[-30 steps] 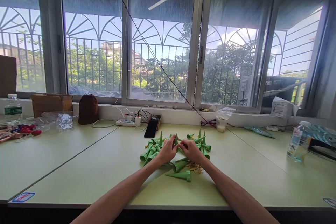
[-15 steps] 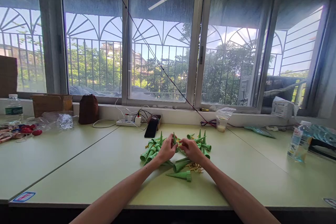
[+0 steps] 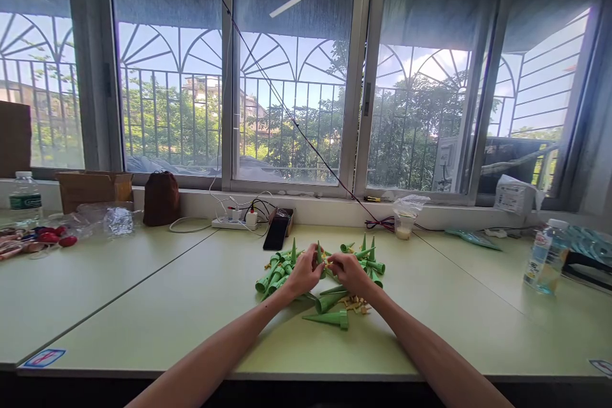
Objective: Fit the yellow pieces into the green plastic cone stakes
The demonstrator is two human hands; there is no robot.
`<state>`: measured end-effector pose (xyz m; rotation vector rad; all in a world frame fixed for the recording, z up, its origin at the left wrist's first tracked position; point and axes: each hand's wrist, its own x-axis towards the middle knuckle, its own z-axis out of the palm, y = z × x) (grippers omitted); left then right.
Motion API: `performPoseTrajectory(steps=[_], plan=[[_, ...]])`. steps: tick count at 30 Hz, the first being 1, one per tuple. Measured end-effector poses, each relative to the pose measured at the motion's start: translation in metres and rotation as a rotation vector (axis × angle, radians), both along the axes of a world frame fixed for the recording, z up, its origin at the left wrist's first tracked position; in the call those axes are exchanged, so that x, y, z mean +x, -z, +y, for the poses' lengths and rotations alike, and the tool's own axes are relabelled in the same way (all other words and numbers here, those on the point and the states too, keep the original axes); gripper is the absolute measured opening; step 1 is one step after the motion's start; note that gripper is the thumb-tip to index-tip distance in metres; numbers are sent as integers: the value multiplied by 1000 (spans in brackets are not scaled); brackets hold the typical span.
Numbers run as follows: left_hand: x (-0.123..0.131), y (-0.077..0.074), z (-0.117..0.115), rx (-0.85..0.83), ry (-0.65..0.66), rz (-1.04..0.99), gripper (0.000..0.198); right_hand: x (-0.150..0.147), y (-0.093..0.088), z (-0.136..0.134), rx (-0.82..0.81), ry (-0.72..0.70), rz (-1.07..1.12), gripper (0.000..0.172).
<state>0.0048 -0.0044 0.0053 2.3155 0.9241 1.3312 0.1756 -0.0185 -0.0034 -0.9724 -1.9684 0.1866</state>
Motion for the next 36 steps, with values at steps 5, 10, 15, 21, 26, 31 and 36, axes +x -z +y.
performPoseTrajectory(steps=[5, 10, 15, 21, 26, 31, 36], plan=[[-1, 0, -2, -4, 22, 2, 20, 0, 0, 0, 32, -11, -53, 22], [0, 0, -2, -17, 54, -2, 20, 1, 4, 3, 56, 25, -100, 28], [0, 0, 1, -9, 53, -17, 21, 1, 7, 5, 76, 60, -139, 32], [-1, -1, -1, -15, 72, -42, 21, 1, 7, 5, 74, 34, -132, 37], [0, -1, -2, -30, 71, -60, 22, 0, 4, 2, 68, 16, -113, 42], [1, -2, -3, -32, 79, -78, 22, -3, 1, 1, 46, 12, -60, 44], [1, -2, 0, -28, 25, -89, 21, -7, -4, -4, 21, 28, 1, 34]])
